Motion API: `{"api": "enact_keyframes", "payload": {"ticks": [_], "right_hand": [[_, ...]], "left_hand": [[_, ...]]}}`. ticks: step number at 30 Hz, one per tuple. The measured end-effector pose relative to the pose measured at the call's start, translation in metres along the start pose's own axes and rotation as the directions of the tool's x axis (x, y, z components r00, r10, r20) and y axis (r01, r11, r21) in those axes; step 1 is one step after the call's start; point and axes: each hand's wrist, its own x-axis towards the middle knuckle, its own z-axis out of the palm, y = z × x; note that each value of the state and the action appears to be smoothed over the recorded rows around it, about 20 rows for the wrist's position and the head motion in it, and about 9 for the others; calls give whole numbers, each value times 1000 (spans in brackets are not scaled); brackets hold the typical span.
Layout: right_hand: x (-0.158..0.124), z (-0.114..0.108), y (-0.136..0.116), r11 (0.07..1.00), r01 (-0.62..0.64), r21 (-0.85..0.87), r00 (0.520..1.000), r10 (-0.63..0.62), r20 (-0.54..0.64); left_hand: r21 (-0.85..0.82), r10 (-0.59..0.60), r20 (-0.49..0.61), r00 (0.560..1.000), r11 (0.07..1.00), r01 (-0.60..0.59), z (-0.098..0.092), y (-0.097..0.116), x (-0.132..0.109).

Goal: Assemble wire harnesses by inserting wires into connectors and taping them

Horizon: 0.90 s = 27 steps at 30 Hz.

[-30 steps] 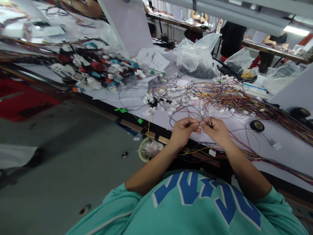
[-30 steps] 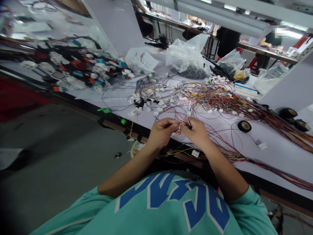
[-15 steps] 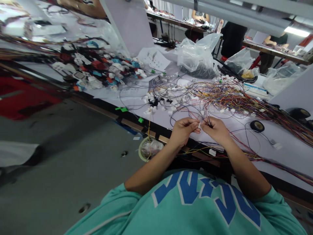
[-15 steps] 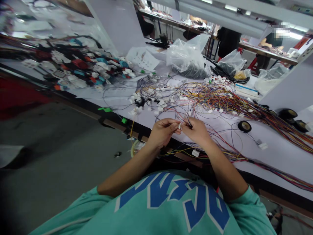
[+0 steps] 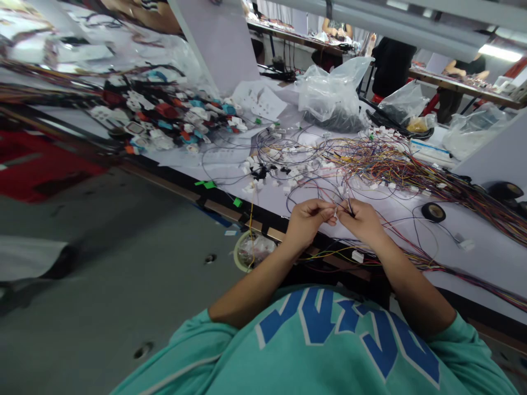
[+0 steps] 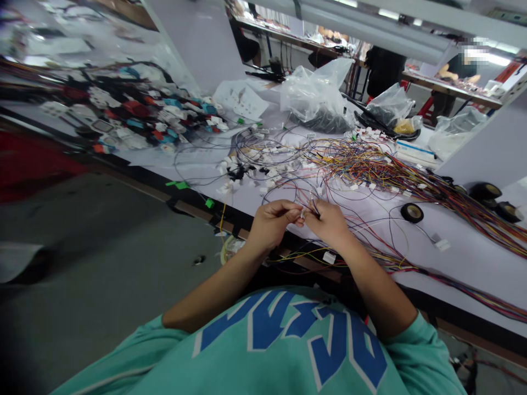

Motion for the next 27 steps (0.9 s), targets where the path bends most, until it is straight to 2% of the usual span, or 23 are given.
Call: {"api": "enact_keyframes", "payload": {"ticks": [9,13,19,24,27], "right_hand": [[-1,-2,2,993,39,108,999,-43,33],[-1,0,3,996,42,77,999,-44,27],[1,3,5,998,70,8,996,-69,-51],[3,-1,11,971,188,145,981,-192,17],[5,-3,15,953,261,156,965,-263,-12]], "left_hand": [[-42,-19,28,999,999,21,-3,1,1],[-67,-47,19,999,997,48,-2,-1,0],[-129,-103,-5,995,986,101,-1,-5,0],[-150,-178,51,983,972,183,-5,0,2],[-164,-197,71,978,965,207,-8,0,3]]}}
